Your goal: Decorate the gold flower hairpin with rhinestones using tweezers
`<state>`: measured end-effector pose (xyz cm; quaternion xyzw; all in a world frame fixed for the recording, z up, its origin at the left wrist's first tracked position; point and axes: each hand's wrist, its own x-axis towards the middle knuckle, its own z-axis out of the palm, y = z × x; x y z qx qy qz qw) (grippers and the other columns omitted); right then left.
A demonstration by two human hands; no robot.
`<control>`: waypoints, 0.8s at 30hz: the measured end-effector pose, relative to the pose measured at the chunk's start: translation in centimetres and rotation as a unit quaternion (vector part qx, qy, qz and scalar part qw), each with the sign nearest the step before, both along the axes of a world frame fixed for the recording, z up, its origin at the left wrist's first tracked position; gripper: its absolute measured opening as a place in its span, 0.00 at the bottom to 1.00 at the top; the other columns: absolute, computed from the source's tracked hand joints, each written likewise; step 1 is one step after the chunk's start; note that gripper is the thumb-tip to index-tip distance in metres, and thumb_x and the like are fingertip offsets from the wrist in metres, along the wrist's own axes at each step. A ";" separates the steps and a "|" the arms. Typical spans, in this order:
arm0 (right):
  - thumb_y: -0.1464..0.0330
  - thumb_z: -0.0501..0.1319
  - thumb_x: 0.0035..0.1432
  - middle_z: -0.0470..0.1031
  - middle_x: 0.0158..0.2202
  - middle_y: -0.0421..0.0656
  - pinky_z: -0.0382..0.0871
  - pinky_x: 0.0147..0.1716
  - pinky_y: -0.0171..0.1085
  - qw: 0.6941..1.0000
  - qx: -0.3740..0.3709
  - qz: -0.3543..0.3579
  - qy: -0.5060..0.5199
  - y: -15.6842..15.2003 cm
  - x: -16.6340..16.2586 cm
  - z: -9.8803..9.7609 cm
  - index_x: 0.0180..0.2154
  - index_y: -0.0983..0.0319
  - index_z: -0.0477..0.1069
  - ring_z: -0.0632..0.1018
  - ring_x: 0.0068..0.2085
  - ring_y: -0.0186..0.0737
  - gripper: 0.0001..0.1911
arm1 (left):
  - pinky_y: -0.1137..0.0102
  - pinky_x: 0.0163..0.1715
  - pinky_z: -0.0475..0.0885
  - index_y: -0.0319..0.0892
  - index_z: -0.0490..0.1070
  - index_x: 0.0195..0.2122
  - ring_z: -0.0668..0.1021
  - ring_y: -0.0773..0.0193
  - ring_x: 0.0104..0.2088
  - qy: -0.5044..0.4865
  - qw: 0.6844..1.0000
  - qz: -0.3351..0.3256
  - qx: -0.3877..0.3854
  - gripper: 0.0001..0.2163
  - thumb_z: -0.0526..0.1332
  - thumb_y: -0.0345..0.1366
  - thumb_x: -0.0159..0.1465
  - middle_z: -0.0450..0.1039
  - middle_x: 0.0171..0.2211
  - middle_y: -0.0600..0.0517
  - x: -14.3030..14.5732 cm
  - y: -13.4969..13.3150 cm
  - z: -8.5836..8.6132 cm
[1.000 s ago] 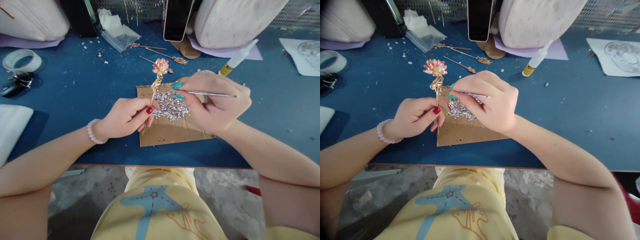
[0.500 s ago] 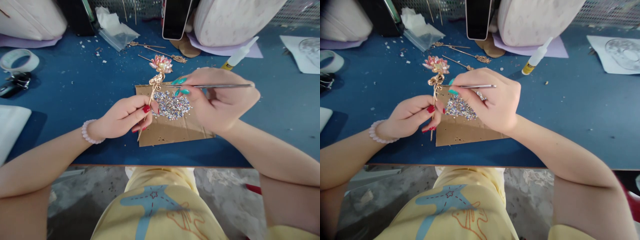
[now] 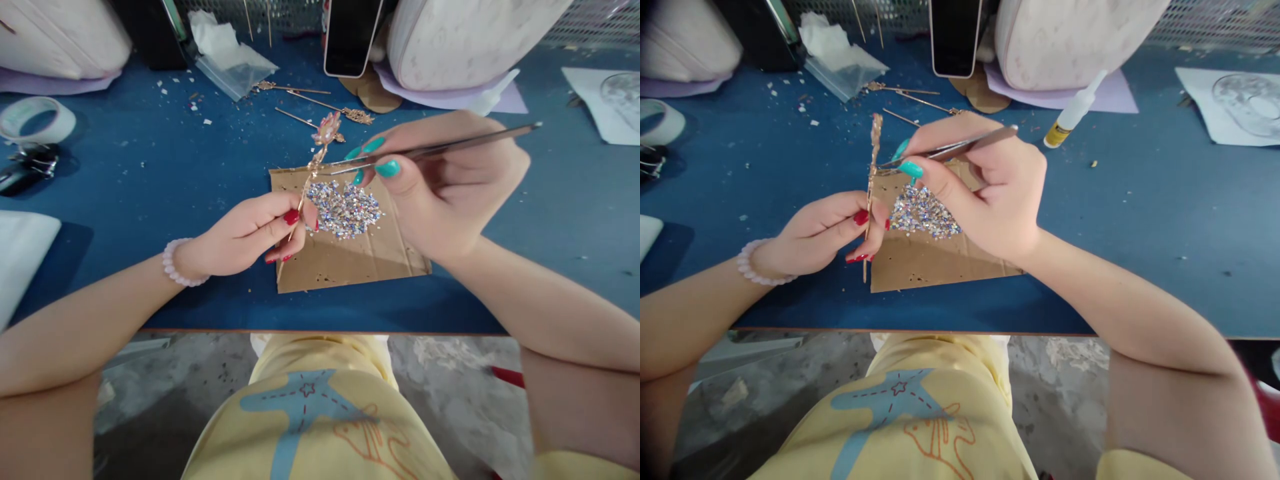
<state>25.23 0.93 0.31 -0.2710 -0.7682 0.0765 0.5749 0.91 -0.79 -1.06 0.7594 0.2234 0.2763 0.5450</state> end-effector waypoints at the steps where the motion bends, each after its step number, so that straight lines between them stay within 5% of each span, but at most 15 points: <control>1: 0.51 0.61 0.70 0.86 0.36 0.42 0.84 0.36 0.37 1.000 -0.001 -0.002 -0.011 0.0 0.1 0.0 0.38 0.55 0.80 0.84 0.32 0.38 0.17 | 0.70 0.21 0.66 0.47 0.66 0.46 0.66 0.69 0.18 0.000 1.000 -0.002 0.001 0.09 0.51 0.43 0.80 0.66 0.24 0.59 0.0 0.0 0.0; 7: 0.52 0.61 0.70 0.85 0.35 0.39 0.84 0.35 0.37 0.999 0.040 0.000 -0.023 0.1 0.0 0.1 0.37 0.53 0.79 0.85 0.34 0.38 0.15 | 0.69 0.21 0.67 0.48 0.66 0.45 0.67 0.68 0.17 0.010 1.000 0.004 0.008 0.09 0.51 0.44 0.79 0.67 0.22 0.59 0.1 0.1 0.1; 15: 0.67 0.68 0.67 0.86 0.35 0.37 0.83 0.39 0.33 0.994 0.071 0.085 0.023 0.3 -0.1 0.2 0.38 0.57 0.80 0.87 0.37 0.34 0.03 | 0.69 0.24 0.68 0.48 0.66 0.46 0.67 0.68 0.18 -0.001 1.000 0.002 0.026 0.08 0.50 0.40 0.80 0.67 0.23 0.59 0.0 0.1 -0.1; 24: 0.67 0.63 0.70 0.85 0.35 0.37 0.84 0.42 0.38 0.995 0.043 0.085 -0.022 -0.3 0.1 -0.1 0.38 0.57 0.79 0.86 0.39 0.37 0.07 | 0.72 0.23 0.67 0.45 0.65 0.45 0.65 0.69 0.19 -0.062 0.996 -0.028 0.054 0.09 0.47 0.33 0.80 0.63 0.23 0.59 0.1 0.3 0.0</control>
